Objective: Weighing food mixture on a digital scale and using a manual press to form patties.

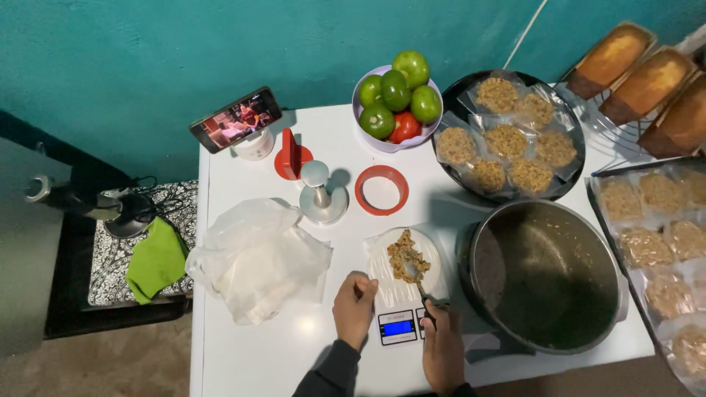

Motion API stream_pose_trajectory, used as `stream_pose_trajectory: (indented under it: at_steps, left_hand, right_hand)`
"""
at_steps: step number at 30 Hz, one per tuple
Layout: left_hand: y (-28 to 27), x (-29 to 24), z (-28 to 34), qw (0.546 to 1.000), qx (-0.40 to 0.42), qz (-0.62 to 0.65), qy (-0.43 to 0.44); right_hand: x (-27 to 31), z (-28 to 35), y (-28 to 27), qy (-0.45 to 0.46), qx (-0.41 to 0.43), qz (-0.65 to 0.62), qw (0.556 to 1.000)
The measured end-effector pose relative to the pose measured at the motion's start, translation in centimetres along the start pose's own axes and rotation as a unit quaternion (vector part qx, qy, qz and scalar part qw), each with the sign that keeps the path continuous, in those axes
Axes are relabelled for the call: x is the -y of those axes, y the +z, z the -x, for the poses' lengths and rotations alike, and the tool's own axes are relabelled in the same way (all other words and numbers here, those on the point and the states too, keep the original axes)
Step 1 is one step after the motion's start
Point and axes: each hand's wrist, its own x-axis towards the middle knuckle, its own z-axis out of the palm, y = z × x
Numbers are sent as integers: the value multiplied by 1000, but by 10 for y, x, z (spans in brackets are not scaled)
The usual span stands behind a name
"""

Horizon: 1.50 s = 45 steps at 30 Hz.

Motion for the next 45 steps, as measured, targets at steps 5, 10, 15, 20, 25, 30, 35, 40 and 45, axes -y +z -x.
stream_pose_trajectory:
  at_steps: [5, 10, 15, 20, 25, 30, 35, 40, 45]
  left_hand:
    - [-3, -3, -7, 999, 8, -44, -4]
    - [-6, 4, -15, 998, 11, -53, 17]
    - [-8, 6, -21, 993, 17, -99, 54]
    - [-15, -1, -19, 991, 50, -120, 27]
    - [-18, -50, -30, 971, 31, -122, 202]
    - [-6, -77, -50, 940, 152, -134, 273]
    - [5, -65, -62, 927, 152, -187, 286]
    - [5, -61, -64, 926, 145, -195, 289]
    - [3, -72, -61, 922, 140, -206, 295]
  right_hand:
    - [17, -5, -7, -72, -44, -7, 996]
    - [18, -1, -9, -69, -60, -17, 996]
    - [24, -11, -14, 31, -9, -21, 999]
    - [38, -17, -31, -64, -54, -42, 996]
    - [83, -40, -67, -34, -25, 40, 998]
    - [113, -76, -92, -121, 34, 126, 984]
    - [107, -96, -102, -137, 89, 188, 968]
    - [121, -106, -119, -168, 116, 214, 955]
    - [133, -113, -118, -76, 169, 213, 959]
